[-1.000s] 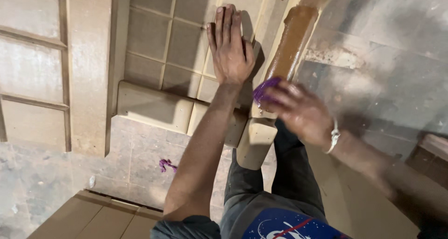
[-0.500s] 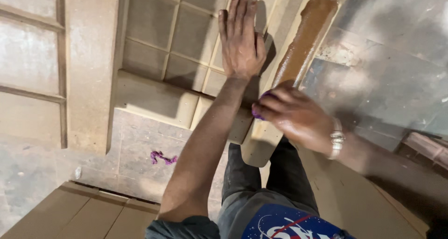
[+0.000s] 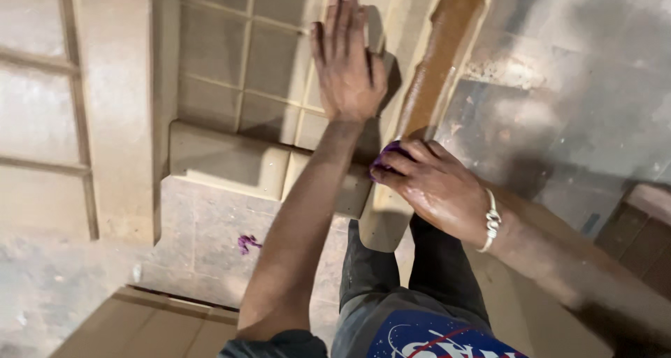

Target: The person dips a purple cloth into a container of liquid and wipes it onto the curved edges and legs of a wooden furniture piece. The person repeatedly re-wets the cloth and continues to apply the finish to different sections of the furniture.

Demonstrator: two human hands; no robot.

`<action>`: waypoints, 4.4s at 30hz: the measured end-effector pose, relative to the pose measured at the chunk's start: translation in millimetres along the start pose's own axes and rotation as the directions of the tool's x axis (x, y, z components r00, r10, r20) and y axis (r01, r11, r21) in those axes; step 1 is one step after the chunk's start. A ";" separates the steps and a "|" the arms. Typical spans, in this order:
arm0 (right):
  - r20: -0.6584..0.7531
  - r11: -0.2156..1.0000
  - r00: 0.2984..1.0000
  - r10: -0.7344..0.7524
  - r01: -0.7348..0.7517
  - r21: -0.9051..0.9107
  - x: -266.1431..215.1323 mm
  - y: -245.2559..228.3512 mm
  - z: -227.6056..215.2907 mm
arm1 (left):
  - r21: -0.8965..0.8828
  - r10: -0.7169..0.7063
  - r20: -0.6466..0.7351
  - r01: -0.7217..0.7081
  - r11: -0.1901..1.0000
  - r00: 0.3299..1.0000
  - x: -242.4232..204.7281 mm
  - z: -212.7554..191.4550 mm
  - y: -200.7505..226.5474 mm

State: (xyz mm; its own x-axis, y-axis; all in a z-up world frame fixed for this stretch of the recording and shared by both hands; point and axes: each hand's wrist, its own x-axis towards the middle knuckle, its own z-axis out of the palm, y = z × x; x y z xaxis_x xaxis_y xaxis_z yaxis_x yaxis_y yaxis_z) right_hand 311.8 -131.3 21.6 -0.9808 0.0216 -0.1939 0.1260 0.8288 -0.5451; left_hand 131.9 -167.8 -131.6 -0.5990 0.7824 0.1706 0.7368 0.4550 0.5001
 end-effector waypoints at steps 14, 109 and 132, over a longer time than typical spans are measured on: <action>-0.261 0.771 0.871 0.417 -0.187 0.609 -82.9 23.5 67.7 | 0.011 0.207 0.039 -0.208 0.978 0.977 -5.7 6.8 12.8; -0.295 -0.369 0.942 0.159 0.334 0.868 61.0 229.5 -75.6 | -0.072 0.107 -0.082 -0.113 0.991 0.991 7.2 5.1 55.4; -0.701 0.732 0.443 0.559 0.133 0.668 -15.3 170.1 103.6 | -0.053 0.125 0.006 -0.125 0.991 0.992 9.9 12.4 72.5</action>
State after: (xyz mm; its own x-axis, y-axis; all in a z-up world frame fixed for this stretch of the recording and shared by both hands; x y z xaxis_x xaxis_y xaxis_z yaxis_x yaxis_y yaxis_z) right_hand 363.7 -48.6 -152.6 -0.4682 0.8649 0.1809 0.0616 0.2362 -0.9698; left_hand 183.3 -121.8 -104.2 -0.5000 0.8357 0.2270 0.7881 0.3305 0.5193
